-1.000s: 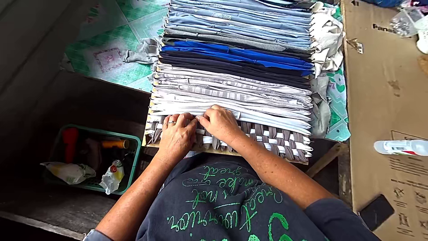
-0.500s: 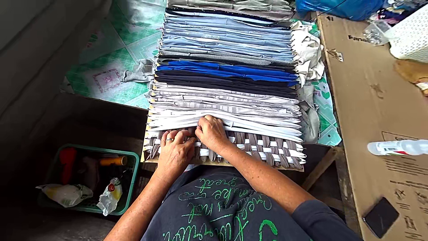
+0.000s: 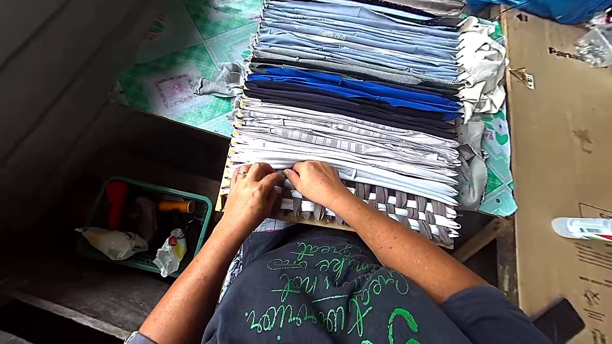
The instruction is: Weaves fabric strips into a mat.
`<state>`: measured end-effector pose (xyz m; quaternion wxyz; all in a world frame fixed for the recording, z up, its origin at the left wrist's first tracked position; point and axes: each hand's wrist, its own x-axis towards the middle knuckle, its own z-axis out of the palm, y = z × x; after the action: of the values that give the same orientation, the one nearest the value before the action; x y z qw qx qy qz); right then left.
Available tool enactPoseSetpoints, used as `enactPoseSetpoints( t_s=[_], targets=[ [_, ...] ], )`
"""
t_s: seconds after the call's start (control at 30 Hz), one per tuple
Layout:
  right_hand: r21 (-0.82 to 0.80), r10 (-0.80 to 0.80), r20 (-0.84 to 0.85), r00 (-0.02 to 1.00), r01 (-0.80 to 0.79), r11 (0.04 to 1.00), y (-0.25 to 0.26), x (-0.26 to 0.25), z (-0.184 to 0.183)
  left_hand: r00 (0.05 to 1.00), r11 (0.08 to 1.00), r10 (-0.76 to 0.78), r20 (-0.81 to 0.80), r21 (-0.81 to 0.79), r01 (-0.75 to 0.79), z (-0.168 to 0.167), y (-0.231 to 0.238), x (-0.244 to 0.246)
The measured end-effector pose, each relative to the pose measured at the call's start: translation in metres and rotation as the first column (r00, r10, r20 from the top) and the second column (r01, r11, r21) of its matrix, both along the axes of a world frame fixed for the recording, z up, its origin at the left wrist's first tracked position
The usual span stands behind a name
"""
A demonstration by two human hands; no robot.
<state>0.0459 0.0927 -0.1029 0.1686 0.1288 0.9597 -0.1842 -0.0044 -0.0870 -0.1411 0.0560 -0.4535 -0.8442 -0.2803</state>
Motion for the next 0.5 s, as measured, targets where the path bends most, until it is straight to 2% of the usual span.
enactPoseSetpoints(
  t_s=[0.2,0.3,0.37,0.5],
  targets=[
    [-0.113,-0.138,-0.120,0.983,0.125,0.986,-0.005,-0.007,-0.016,0.996,0.987,0.037,-0.085,-0.154,-0.050,-0.010,0.013,0.006],
    [-0.157,-0.173,-0.289,0.942,0.132,0.979,-0.003,-0.004,-0.026,0.994,0.986,0.043,-0.098,-0.153,-0.058,-0.014,0.016,0.008],
    [-0.157,-0.183,-0.369,0.911,0.133,0.979,0.000,-0.003,-0.032,0.995,0.989,0.029,-0.096,-0.141,-0.042,-0.016,0.015,0.009],
    [-0.082,-0.150,-0.419,0.895,0.128,0.988,-0.002,-0.003,-0.039,0.996,0.990,0.012,-0.089,-0.141,-0.024,-0.018,0.009,0.010]
  ],
)
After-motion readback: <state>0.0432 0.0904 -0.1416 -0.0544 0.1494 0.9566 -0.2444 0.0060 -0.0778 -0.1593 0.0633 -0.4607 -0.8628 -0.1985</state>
